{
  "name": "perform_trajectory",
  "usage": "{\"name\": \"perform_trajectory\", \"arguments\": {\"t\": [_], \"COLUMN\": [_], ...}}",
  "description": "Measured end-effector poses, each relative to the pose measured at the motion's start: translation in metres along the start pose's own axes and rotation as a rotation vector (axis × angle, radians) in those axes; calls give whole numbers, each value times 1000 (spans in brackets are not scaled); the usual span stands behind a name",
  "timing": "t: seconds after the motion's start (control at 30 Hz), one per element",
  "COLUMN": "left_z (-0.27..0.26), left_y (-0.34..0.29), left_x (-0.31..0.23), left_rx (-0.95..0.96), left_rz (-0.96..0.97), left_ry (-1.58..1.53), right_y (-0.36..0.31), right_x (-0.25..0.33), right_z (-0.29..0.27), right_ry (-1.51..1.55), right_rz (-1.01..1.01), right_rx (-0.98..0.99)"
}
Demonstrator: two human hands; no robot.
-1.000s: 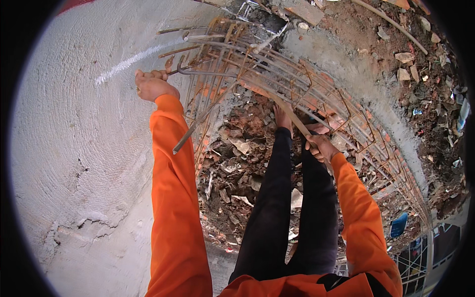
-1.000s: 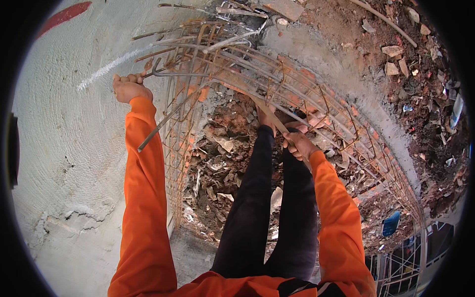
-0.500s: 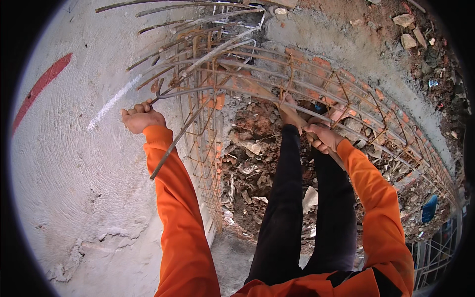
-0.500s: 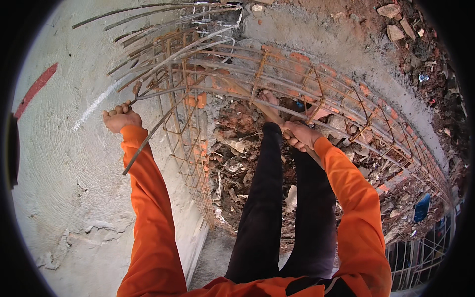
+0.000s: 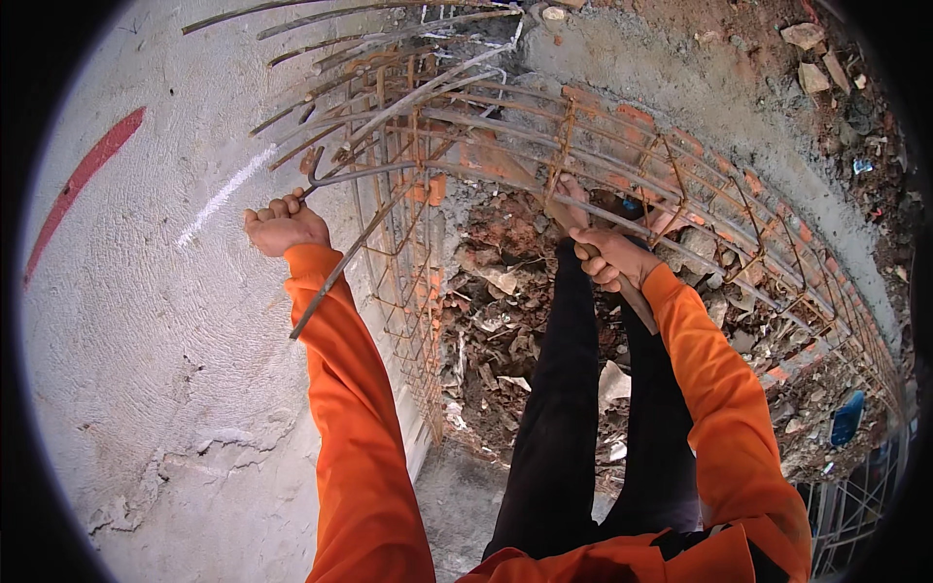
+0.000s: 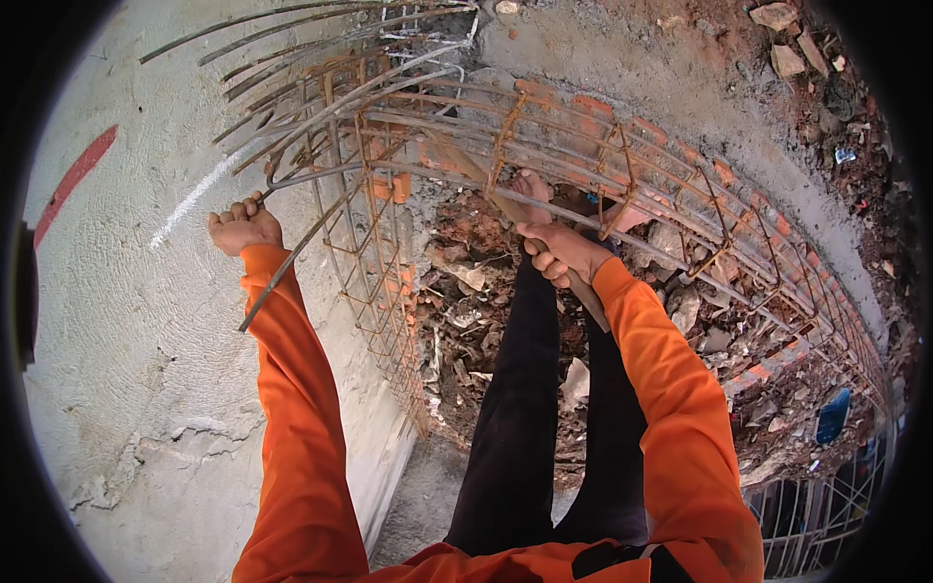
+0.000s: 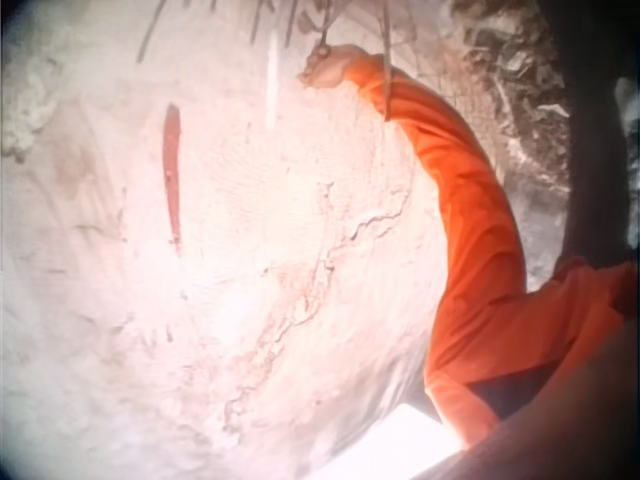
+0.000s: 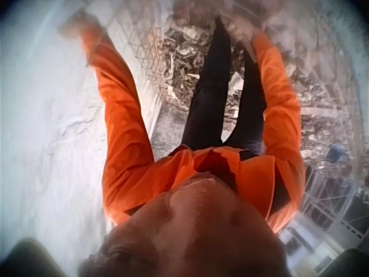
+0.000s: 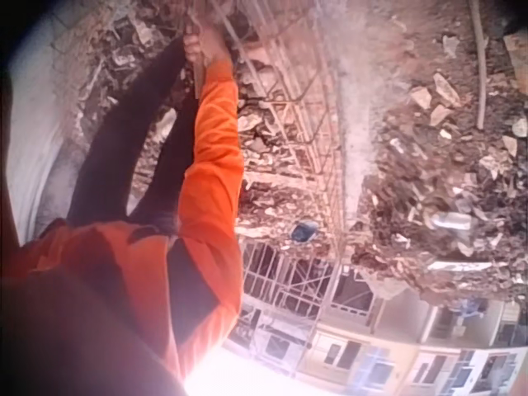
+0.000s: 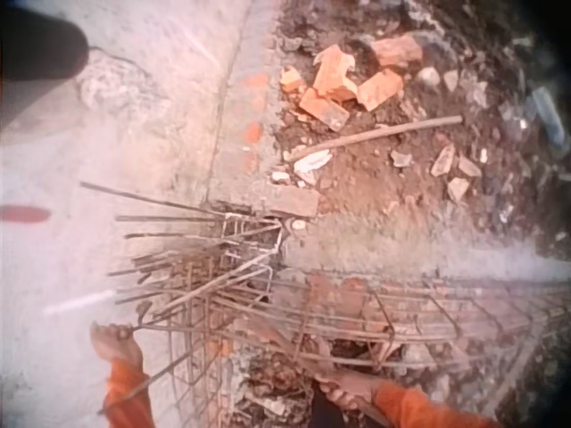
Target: The person assembles a rebar cage by hand, bending and positioning steel rods into a grid-like structure. They use a long metal bar to pry and align the rods, then secure them by hand. The work takes place on a debris-covered floor next to a concrete wall.
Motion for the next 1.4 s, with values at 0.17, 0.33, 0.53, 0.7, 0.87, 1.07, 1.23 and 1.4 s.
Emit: {"name": "perform_trajectory", "arguments": {"t": [0.17, 0.33, 0.53, 0.7, 0.87, 1.07, 1.23, 1.4], "left_z": [9, 13, 8, 9, 10, 8, 12, 13], "left_y": [-16, -18, -14, -12, -11, -5, -11, -12], "left_x": [-3, -3, -3, 0, 1, 1, -3, -2], "left_rx": [-8, -4, -3, -45, -18, -11, -63, -89], "left_rz": [14, 11, 24, 33, 36, 51, 27, 19], "left_ry": [14, 3, 0, 23, 13, -4, 24, 19], "right_y": [-17, 4, -6, -30, -13, -39, -46, -26], "right_x": [-10, -21, 5, 18, 5, 27, 32, 20], "right_z": [-25, -37, -34, -11, -10, 7, 12, -10], "right_ry": [-229, 91, -435, -590, -218, -923, -1017, -1091], "right_rz": [-138, -33, -263, -331, -276, -451, -706, -567], "right_rx": [-208, 34, -338, -446, -211, -453, -593, -641]}}
Point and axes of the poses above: each hand's wrist, its own y-axis towards the middle knuckle, its own z-axis out of the palm, x = y × z, the point moved 5 cm from there along y, towards the middle knuckle, and after that the axes turned 12 degrees about -x, right-handed, at the moved point
